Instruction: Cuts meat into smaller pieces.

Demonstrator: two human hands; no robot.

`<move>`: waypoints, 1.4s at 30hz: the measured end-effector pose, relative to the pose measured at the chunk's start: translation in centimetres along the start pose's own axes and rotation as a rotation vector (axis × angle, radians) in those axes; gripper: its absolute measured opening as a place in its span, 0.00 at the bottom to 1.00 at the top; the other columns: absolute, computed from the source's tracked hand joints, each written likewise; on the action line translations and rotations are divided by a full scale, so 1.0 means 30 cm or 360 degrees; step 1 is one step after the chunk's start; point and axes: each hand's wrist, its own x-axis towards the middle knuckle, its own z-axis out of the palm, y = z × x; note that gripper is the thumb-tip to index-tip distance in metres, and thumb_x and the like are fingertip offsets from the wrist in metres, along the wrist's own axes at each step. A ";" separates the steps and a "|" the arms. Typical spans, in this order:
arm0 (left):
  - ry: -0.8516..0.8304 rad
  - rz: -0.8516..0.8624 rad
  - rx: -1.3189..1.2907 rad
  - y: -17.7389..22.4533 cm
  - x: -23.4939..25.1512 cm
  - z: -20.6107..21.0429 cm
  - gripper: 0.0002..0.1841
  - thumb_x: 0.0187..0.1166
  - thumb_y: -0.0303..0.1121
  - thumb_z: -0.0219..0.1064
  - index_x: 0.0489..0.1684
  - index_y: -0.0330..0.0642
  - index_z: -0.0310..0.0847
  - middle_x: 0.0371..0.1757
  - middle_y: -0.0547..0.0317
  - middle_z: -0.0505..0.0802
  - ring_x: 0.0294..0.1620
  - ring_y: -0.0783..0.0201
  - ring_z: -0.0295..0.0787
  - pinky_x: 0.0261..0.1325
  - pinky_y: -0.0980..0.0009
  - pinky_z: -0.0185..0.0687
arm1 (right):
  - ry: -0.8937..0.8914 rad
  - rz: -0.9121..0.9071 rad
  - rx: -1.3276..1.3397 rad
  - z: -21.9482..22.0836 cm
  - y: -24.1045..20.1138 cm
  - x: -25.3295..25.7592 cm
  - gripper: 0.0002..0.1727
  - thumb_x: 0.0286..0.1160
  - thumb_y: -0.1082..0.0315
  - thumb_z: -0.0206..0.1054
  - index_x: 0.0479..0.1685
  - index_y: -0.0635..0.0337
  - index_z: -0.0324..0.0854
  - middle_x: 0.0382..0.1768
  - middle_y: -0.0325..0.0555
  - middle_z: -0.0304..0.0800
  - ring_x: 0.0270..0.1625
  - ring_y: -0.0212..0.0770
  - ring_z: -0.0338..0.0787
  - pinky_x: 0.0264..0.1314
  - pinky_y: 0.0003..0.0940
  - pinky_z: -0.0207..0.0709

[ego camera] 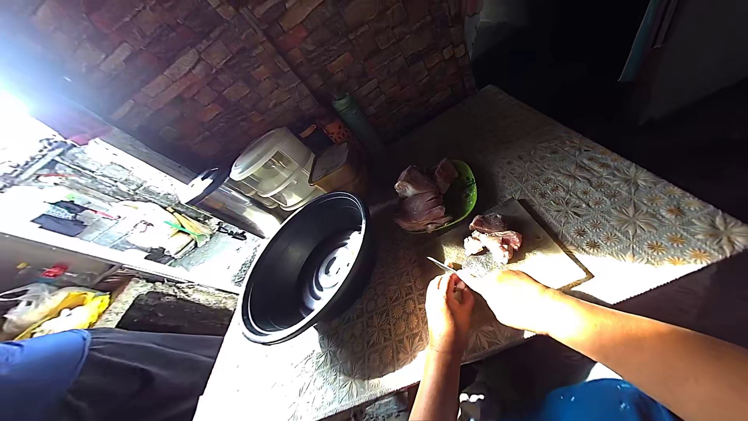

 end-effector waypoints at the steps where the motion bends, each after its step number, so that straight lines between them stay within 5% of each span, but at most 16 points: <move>1: 0.0105 -0.0010 -0.0026 -0.007 0.001 -0.004 0.08 0.61 0.26 0.76 0.36 0.36 0.91 0.36 0.53 0.94 0.38 0.62 0.93 0.47 0.66 0.90 | 0.0008 -0.0007 -0.0017 0.007 -0.001 -0.015 0.39 0.86 0.76 0.52 0.98 0.45 0.47 0.66 0.67 0.84 0.64 0.70 0.87 0.62 0.67 0.79; 3: 0.0257 -0.0177 -0.0134 -0.025 0.008 -0.044 0.10 0.61 0.23 0.75 0.40 0.31 0.89 0.37 0.51 0.94 0.38 0.62 0.92 0.47 0.64 0.90 | 0.0013 -0.0032 -0.0057 0.026 0.017 -0.053 0.38 0.83 0.75 0.56 0.95 0.48 0.55 0.67 0.65 0.83 0.65 0.69 0.86 0.61 0.68 0.79; 6: 0.0262 -0.0578 -0.0397 -0.060 0.025 -0.115 0.14 0.73 0.23 0.67 0.55 0.30 0.85 0.44 0.52 0.93 0.43 0.69 0.90 0.52 0.70 0.85 | 0.0137 -0.0089 -0.0032 0.075 0.075 -0.108 0.18 0.83 0.66 0.61 0.66 0.62 0.83 0.56 0.65 0.89 0.62 0.67 0.88 0.59 0.67 0.79; 12: 0.0075 -0.0892 -0.1334 -0.009 0.048 -0.144 0.11 0.81 0.18 0.56 0.54 0.28 0.82 0.41 0.56 0.91 0.30 0.73 0.87 0.33 0.79 0.84 | 0.1083 -0.0458 0.0243 0.166 0.164 -0.100 0.20 0.75 0.69 0.65 0.65 0.54 0.89 0.44 0.54 0.95 0.46 0.54 0.95 0.50 0.54 0.88; 14: 0.0004 -0.1136 -0.1818 0.036 0.068 -0.151 0.13 0.86 0.21 0.48 0.55 0.29 0.79 0.41 0.53 0.92 0.31 0.68 0.89 0.35 0.76 0.87 | 0.1196 -0.0590 0.0453 0.171 0.179 -0.096 0.15 0.73 0.69 0.65 0.54 0.60 0.92 0.40 0.54 0.95 0.44 0.50 0.95 0.50 0.48 0.87; 17: -0.0120 -0.1382 -0.2474 0.087 0.090 -0.154 0.32 0.95 0.48 0.28 0.60 0.36 0.79 0.44 0.48 0.94 0.40 0.57 0.94 0.43 0.63 0.90 | 0.1010 -0.0698 0.0934 0.143 0.169 -0.114 0.16 0.79 0.67 0.64 0.60 0.57 0.91 0.40 0.44 0.94 0.40 0.31 0.90 0.48 0.27 0.84; 19: -0.0275 -0.1386 -0.2773 0.089 0.080 -0.144 0.43 0.88 0.65 0.22 0.62 0.42 0.80 0.50 0.48 0.95 0.49 0.51 0.95 0.53 0.53 0.91 | 0.0599 -0.0521 0.1376 0.125 0.161 -0.124 0.16 0.81 0.65 0.63 0.63 0.56 0.86 0.22 0.34 0.80 0.20 0.24 0.75 0.24 0.21 0.71; 21: -0.0317 -0.1482 -0.2858 0.096 0.072 -0.130 0.44 0.85 0.70 0.24 0.56 0.44 0.81 0.47 0.49 0.96 0.46 0.51 0.96 0.50 0.52 0.92 | 0.0317 -0.0399 0.1620 0.132 0.180 -0.121 0.18 0.81 0.65 0.62 0.68 0.51 0.83 0.15 0.32 0.74 0.12 0.26 0.72 0.14 0.22 0.67; 25: -0.0384 -0.1671 -0.2621 0.086 0.071 -0.141 0.37 0.91 0.62 0.28 0.58 0.40 0.76 0.37 0.49 0.91 0.30 0.59 0.91 0.31 0.68 0.87 | 0.0305 -0.0274 0.1665 0.147 0.220 -0.131 0.22 0.80 0.68 0.63 0.72 0.48 0.82 0.18 0.33 0.77 0.14 0.27 0.74 0.16 0.21 0.68; 28: -0.0294 -0.1490 -0.2560 0.045 0.090 -0.187 0.32 0.95 0.52 0.29 0.43 0.42 0.79 0.30 0.57 0.88 0.27 0.66 0.87 0.30 0.75 0.84 | 0.0636 -0.0160 0.1469 0.146 0.249 -0.168 0.15 0.79 0.68 0.63 0.61 0.58 0.83 0.22 0.35 0.81 0.16 0.26 0.76 0.18 0.21 0.71; 31: 0.0231 -0.1075 -0.2244 0.006 0.150 -0.303 0.22 0.95 0.38 0.35 0.43 0.44 0.79 0.31 0.61 0.89 0.29 0.69 0.88 0.32 0.76 0.86 | 0.1377 -0.0123 0.0955 0.163 0.309 -0.191 0.22 0.75 0.68 0.62 0.67 0.61 0.87 0.35 0.46 0.94 0.27 0.33 0.88 0.34 0.32 0.85; 33: 0.0692 -0.0776 -0.1700 -0.038 0.206 -0.397 0.13 0.91 0.29 0.44 0.55 0.41 0.77 0.37 0.64 0.89 0.31 0.72 0.87 0.34 0.77 0.85 | 0.1819 -0.0085 0.0617 0.184 0.365 -0.184 0.26 0.74 0.69 0.60 0.74 0.62 0.84 0.46 0.52 0.98 0.37 0.40 0.96 0.43 0.37 0.89; 36: 0.1151 -0.0524 -0.0724 -0.128 0.325 -0.512 0.18 0.91 0.31 0.51 0.70 0.25 0.71 0.51 0.53 0.85 0.42 0.72 0.85 0.47 0.76 0.84 | 0.2012 -0.0033 0.0571 0.208 0.415 -0.194 0.27 0.78 0.69 0.60 0.78 0.68 0.78 0.58 0.58 0.95 0.53 0.41 0.98 0.60 0.31 0.87; 39: 0.0821 -0.0592 -0.0173 -0.195 0.389 -0.537 0.28 0.90 0.36 0.56 0.84 0.26 0.63 0.77 0.29 0.78 0.76 0.51 0.79 0.78 0.60 0.72 | 0.2041 -0.0061 0.0581 0.247 0.432 -0.192 0.26 0.78 0.71 0.59 0.76 0.72 0.78 0.58 0.60 0.95 0.53 0.41 0.98 0.60 0.30 0.86; 41: 0.0453 -0.0575 0.0156 -0.209 0.399 -0.500 0.38 0.86 0.47 0.58 0.92 0.34 0.54 0.90 0.29 0.61 0.91 0.33 0.55 0.86 0.36 0.53 | 0.2126 -0.0043 0.0505 0.261 0.447 -0.169 0.26 0.77 0.67 0.59 0.73 0.68 0.82 0.46 0.57 0.98 0.37 0.37 0.95 0.45 0.28 0.87; 42: 0.0351 -0.0473 0.0308 -0.192 0.392 -0.467 0.39 0.84 0.51 0.59 0.91 0.35 0.58 0.92 0.26 0.56 0.91 0.22 0.45 0.81 0.23 0.45 | 0.2123 -0.0035 0.0490 0.259 0.448 -0.163 0.26 0.76 0.67 0.58 0.73 0.67 0.83 0.43 0.56 0.98 0.33 0.38 0.94 0.42 0.29 0.86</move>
